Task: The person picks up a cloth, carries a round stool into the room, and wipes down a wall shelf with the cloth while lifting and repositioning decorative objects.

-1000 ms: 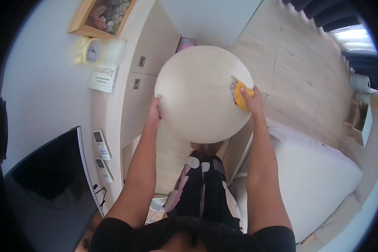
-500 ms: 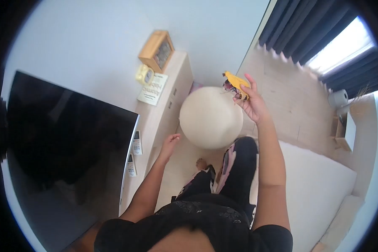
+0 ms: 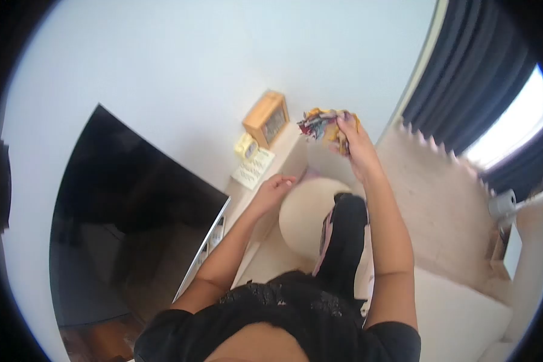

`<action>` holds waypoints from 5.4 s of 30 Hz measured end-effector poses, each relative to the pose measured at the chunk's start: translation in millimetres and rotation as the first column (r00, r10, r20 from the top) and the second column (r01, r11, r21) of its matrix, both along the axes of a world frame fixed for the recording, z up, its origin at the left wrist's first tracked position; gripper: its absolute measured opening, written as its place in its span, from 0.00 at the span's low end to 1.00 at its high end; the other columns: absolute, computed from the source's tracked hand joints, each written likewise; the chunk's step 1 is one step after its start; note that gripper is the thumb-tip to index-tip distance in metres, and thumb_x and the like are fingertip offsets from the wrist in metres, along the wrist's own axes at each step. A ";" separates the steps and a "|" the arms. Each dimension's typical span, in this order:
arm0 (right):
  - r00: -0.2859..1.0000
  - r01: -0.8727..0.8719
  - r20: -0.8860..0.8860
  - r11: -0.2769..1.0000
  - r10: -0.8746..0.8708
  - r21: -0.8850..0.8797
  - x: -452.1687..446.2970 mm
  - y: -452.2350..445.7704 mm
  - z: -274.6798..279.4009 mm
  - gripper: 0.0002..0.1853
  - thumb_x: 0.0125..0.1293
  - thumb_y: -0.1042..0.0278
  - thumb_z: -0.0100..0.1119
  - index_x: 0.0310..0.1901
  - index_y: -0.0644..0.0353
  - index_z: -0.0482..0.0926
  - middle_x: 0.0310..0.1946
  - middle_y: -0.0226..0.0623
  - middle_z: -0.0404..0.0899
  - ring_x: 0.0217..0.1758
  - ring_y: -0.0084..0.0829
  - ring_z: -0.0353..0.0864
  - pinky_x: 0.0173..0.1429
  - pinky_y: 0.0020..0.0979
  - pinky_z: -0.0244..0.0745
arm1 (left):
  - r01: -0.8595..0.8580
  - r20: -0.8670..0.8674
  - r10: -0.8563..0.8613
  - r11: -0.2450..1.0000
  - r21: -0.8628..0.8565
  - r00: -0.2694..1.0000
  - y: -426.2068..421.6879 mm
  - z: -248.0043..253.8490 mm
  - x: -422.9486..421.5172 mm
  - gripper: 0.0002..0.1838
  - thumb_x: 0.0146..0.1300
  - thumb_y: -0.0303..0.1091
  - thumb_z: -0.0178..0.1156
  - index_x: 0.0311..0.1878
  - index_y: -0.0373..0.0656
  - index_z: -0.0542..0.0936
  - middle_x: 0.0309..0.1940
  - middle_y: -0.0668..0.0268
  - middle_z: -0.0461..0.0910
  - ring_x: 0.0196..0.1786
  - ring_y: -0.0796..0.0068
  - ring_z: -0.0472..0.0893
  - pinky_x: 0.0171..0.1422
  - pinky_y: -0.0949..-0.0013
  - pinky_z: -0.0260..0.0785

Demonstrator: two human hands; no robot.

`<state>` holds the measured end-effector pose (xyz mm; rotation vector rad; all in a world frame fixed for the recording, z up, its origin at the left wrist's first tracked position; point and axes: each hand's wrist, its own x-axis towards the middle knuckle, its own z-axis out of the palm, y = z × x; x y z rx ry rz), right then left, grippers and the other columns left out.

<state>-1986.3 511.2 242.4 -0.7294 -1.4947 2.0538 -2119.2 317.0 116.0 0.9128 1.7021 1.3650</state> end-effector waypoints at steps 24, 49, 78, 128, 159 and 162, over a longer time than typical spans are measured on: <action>0.641 -0.635 -0.690 0.738 0.337 -0.229 -146.9 180.9 448.5 0.14 0.64 0.68 0.43 0.50 0.60 0.68 0.47 0.35 0.72 0.51 0.28 0.72 0.55 0.30 0.70 | -0.173 -0.662 0.738 0.675 0.718 0.132 197.2 650.5 -27.4 0.04 0.52 0.25 0.58 0.33 0.40 0.78 0.41 0.60 0.70 0.47 0.65 0.69 0.51 0.66 0.62; 0.607 -0.407 -0.709 0.907 0.359 0.111 -222.0 180.1 671.5 0.10 0.64 0.65 0.51 0.45 0.58 0.71 0.33 0.28 0.76 0.33 0.20 0.76 0.33 0.24 0.72 | -0.339 -0.588 0.809 0.547 0.766 -0.023 141.6 966.1 -152.3 0.19 0.53 0.33 0.55 0.49 0.40 0.72 0.37 0.66 0.75 0.38 0.74 0.72 0.47 0.72 0.65; 0.326 -0.495 -0.597 0.670 0.733 0.553 -347.7 162.8 843.5 0.14 0.63 0.49 0.49 0.34 0.52 0.71 0.14 0.21 0.64 0.10 0.15 0.57 0.11 0.21 0.48 | -0.517 -0.510 0.800 0.596 0.615 0.316 151.6 995.2 -175.7 0.45 0.41 0.53 0.68 0.58 0.39 0.58 0.43 0.56 0.72 0.44 0.64 0.76 0.41 0.59 0.75; 0.925 -0.269 0.351 -0.399 0.146 0.877 -358.9 182.5 904.8 0.16 0.66 0.56 0.45 0.45 0.59 0.75 0.47 0.36 0.75 0.51 0.36 0.72 0.54 0.34 0.65 | -0.666 -0.550 0.834 0.385 0.639 -0.045 74.8 978.2 -117.1 0.57 0.46 0.54 0.67 0.65 0.32 0.42 0.59 0.41 0.55 0.63 0.51 0.60 0.65 0.57 0.55; 0.699 -0.027 0.276 -0.362 0.659 0.932 -348.1 136.6 863.3 0.13 0.63 0.68 0.48 0.48 0.58 0.76 0.44 0.40 0.78 0.48 0.37 0.75 0.52 0.34 0.68 | -0.584 -0.458 0.881 0.433 0.686 0.116 61.9 978.3 -139.6 0.65 0.39 0.47 0.73 0.64 0.33 0.33 0.57 0.39 0.56 0.62 0.48 0.60 0.65 0.56 0.58; 0.804 -0.307 0.283 -0.042 0.524 0.951 -359.5 162.7 879.5 0.13 0.61 0.69 0.49 0.46 0.56 0.76 0.43 0.40 0.78 0.49 0.38 0.74 0.53 0.35 0.68 | -0.618 -0.402 0.894 0.432 0.657 0.198 66.5 975.8 -132.0 0.64 0.39 0.47 0.73 0.64 0.34 0.33 0.57 0.40 0.56 0.62 0.49 0.60 0.65 0.57 0.57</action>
